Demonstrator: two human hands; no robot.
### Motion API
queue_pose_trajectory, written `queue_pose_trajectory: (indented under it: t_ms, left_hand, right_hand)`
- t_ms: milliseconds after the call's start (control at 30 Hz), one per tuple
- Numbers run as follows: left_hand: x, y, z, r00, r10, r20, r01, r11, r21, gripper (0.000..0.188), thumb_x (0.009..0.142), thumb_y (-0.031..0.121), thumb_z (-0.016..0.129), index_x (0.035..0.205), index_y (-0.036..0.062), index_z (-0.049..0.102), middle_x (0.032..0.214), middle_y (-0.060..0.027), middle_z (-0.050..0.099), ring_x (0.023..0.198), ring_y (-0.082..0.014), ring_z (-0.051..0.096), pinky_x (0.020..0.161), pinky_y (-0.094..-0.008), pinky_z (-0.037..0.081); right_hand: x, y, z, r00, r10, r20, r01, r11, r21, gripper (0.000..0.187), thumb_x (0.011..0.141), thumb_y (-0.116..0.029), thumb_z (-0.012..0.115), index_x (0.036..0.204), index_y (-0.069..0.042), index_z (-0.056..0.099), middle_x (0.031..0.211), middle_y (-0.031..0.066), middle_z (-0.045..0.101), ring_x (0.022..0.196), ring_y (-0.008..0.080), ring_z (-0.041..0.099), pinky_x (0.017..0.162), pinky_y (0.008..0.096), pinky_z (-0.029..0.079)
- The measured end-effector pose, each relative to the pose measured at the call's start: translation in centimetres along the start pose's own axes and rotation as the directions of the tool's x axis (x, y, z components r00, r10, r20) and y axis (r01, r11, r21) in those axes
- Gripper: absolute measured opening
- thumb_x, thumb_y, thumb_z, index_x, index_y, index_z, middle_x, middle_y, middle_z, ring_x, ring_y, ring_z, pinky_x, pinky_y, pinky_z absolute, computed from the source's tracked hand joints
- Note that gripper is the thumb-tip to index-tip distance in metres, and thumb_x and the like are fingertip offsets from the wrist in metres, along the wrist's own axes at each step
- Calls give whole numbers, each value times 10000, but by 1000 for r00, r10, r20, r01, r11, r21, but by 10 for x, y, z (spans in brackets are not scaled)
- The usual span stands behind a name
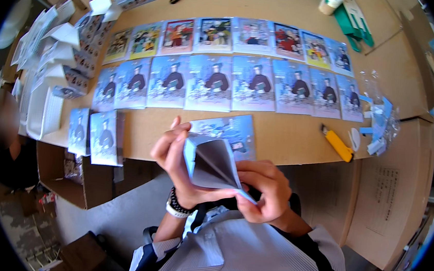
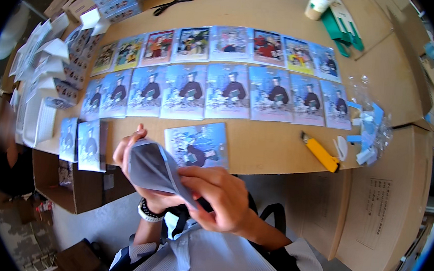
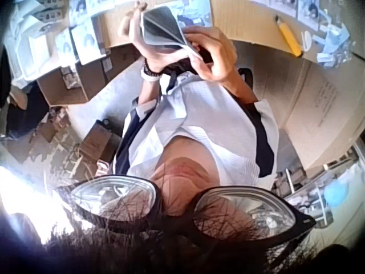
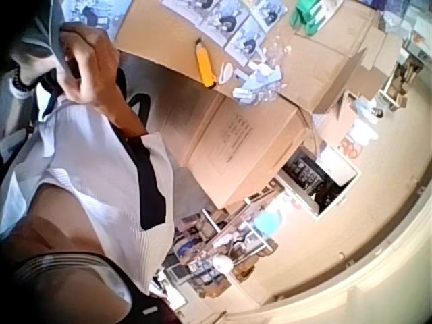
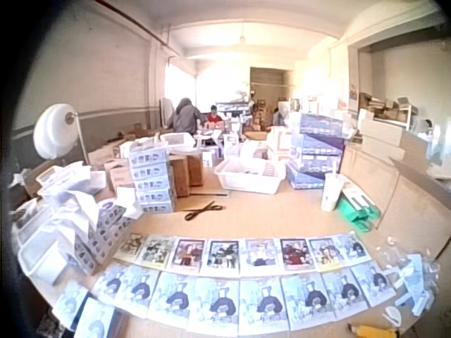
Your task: The person assembles small booklets by folding printed sheets in half and securing the spine with a white handheld stapler. They handle the sheets one by one, folding them and stapling the edges before placing the finished items into a growing stack on the table.
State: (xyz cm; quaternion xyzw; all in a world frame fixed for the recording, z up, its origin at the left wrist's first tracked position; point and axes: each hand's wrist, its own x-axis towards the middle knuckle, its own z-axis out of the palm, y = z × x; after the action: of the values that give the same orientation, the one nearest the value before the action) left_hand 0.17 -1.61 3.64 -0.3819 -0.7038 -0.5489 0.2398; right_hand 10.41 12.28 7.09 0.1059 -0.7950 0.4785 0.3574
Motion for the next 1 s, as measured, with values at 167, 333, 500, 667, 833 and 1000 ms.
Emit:
queue_pose_trajectory:
  t_ms: [167, 333, 500, 667, 833, 1000]
  left_hand:
    - [7, 2, -1, 997, 47, -55, -45, 998, 52, 1214, 530, 705, 883, 1406, 41, 368, 1243, -135, 339, 1141, -296, 510, 1118, -614, 355]
    - [4, 2, -1, 996, 39, -77, -35, 998, 57, 1213, 536, 701, 884, 1413, 46, 363, 1241, -135, 341, 1141, -308, 521, 1113, -624, 353]
    - [3, 3, -6, 995, 20, -99, -12, 997, 82, 1192, 551, 678, 893, 1409, 38, 367, 1242, -138, 342, 1143, -323, 524, 1122, -628, 338]
    - [5, 0, -11, 995, 46, -89, -41, 998, 57, 1020, 663, 528, 891, 1394, 30, 383, 1247, -151, 357, 1156, -345, 530, 1107, -671, 342]
    - [-8, -10, -11, 992, -16, -127, 32, 991, 127, 1086, 635, 621, 867, 1409, 38, 376, 1242, -161, 369, 1188, -361, 519, 1099, -675, 363]
    - [-2, -4, -3, 996, 6, -88, 0, 998, 70, 1133, 634, 588, 845, 1444, 0, 314, 1360, -132, 362, 1329, -305, 431, 1191, -539, 313]
  right_hand:
    - [0, -2, 6, 998, -27, -49, 27, 1000, 0, 396, 743, -42, 738, 1118, 23, 631, 1083, 197, 713, 845, 302, 723, 710, 345, 577]
    - [1, -2, 6, 998, -51, -30, 50, 999, -16, 392, 760, -48, 751, 1124, 17, 623, 1078, 201, 715, 856, 297, 731, 707, 333, 585]
    - [5, -2, 9, 996, -85, -21, 84, 996, -26, 414, 757, -57, 766, 1137, 10, 617, 1087, 204, 715, 855, 293, 737, 693, 334, 592]
    - [8, -4, 9, 996, -94, 0, 94, 995, -23, 429, 740, -50, 753, 1144, -1, 617, 1098, 200, 715, 853, 295, 735, 691, 341, 595]
    - [5, -1, 4, 993, -54, 101, 56, 998, -12, 437, 756, -40, 723, 1177, -3, 608, 1142, 177, 700, 852, 298, 715, 703, 363, 581]
    - [0, -1, 7, 999, -47, -21, 47, 999, -7, 498, 785, -38, 741, 1248, -8, 562, 1200, 175, 676, 942, 292, 707, 741, 360, 582]
